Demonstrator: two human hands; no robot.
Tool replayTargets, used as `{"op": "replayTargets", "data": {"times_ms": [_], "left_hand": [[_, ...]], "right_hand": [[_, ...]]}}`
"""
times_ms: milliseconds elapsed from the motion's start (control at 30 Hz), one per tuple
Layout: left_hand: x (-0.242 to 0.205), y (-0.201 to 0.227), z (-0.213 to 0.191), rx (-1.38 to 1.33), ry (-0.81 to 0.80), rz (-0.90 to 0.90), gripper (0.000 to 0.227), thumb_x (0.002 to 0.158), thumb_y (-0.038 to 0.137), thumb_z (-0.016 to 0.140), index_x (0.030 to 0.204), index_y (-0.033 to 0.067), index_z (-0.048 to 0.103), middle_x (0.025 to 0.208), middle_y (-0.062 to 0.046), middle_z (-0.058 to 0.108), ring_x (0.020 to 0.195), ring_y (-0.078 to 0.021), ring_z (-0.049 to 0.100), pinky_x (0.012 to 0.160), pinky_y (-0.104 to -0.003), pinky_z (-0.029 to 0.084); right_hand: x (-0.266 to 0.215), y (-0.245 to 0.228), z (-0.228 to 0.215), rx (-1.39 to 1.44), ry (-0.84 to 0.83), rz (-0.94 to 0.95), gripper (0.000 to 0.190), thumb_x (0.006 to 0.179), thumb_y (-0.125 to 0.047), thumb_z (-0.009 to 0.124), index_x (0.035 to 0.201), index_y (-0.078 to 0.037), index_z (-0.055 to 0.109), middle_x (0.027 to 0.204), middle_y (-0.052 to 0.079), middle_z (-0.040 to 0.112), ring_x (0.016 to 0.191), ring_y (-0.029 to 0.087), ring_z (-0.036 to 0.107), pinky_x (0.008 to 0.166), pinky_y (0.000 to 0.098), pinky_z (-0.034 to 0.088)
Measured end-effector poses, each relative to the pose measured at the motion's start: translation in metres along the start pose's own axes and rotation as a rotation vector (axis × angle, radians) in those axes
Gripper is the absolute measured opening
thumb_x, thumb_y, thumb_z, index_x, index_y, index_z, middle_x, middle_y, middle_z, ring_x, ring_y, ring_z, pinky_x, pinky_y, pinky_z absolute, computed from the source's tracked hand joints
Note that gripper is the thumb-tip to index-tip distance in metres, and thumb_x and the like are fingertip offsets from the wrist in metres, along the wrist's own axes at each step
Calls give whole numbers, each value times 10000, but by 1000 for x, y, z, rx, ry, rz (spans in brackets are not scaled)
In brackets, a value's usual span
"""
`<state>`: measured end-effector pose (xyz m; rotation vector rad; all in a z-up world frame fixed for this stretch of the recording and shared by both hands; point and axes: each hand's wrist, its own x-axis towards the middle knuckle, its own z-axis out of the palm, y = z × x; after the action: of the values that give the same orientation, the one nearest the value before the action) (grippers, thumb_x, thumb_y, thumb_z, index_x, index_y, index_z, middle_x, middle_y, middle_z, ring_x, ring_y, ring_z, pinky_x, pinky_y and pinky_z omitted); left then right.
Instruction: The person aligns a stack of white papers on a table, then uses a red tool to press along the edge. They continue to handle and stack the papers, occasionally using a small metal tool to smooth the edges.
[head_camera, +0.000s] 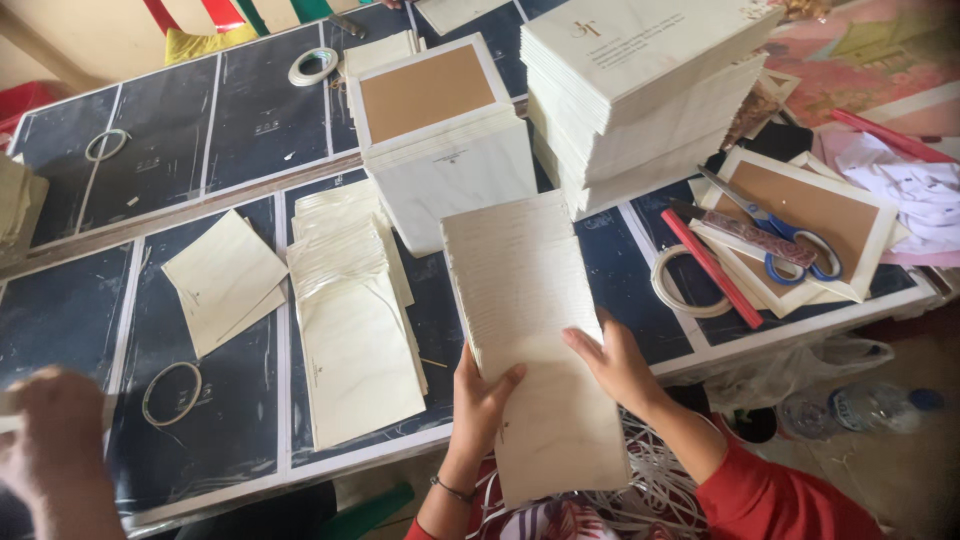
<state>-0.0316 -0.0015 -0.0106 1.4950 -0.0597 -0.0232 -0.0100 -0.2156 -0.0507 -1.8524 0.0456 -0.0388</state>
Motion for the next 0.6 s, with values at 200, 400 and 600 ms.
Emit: {"op": "replayTargets", "data": {"times_ms": [200, 400, 600], "left_hand": [[12, -33, -21, -524, -113, -343, 462, 851, 76, 773, 1272, -38, 623, 1204, -217, 746, 981, -305, 731, 838, -430, 618], [16, -3, -11, -500, -65, -326, 408, 855, 57, 756, 1233, -44, 642, 1175, -214, 762, 980, -323, 741, 831, -435, 618], [23, -32, -8, -533, 88, -520, 397, 867, -41, 693, 1256, -27, 612, 1107, -247, 749, 930, -375, 729, 807, -502, 616]], "right_hand": [[-17, 39, 19, -476, 313, -485, 353, 994, -342, 657, 1031, -3, 569, 878, 213, 725, 788, 461, 699, 633, 494, 504], [2, -25, -4, -36, 33, -5, 468, 915, -348, 681, 1279, -56, 666, 1207, 96, 793, 1121, 165, 738, 963, 307, 550], [12, -30, -18, -613, 161, -433, 887, 939, -408, 656, 1588, 53, 266, 1565, 279, 414, 1479, 398, 378, 1204, 484, 359]]}}
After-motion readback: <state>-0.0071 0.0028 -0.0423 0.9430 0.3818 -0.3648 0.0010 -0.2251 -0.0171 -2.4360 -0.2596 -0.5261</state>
